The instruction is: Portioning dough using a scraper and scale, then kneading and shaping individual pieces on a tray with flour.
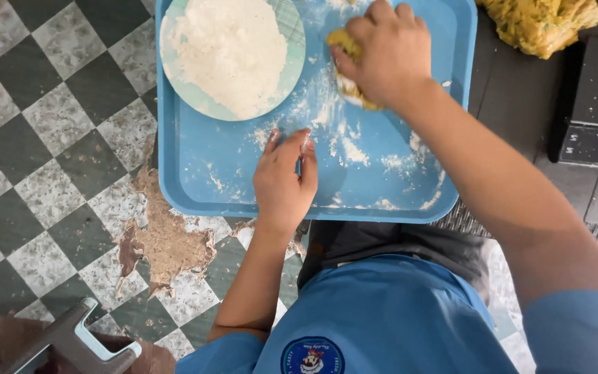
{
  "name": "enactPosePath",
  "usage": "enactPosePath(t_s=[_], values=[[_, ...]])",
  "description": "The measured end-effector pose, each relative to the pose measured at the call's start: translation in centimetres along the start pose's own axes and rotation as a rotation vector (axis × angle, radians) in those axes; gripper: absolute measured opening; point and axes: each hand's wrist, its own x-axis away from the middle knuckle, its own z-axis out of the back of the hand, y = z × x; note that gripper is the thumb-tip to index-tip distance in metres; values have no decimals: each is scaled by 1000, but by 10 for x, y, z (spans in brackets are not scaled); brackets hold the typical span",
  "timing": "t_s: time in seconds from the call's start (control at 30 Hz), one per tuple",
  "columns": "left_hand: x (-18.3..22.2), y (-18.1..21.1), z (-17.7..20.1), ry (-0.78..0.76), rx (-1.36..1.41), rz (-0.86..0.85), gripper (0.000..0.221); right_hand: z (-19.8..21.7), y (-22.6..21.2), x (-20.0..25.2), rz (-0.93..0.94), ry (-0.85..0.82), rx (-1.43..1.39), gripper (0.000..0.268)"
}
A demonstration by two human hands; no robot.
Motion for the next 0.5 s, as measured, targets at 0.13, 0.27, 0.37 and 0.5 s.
enactPosePath(t_s=[0.13,0.27,0.37,0.5], values=[[-1,1,-3,39,-15,-11,19,-9,24,-15,53,127,-49,42],[-2,-3,-6,74,8,-27,17,49,-3,29,253,216,-166,54],[-4,1,-3,59,-6,-9,19,63,-23,82,320,117,-31,68],[-5,2,-1,66,-14,-36,19,64,-32,135,404,118,214,83]])
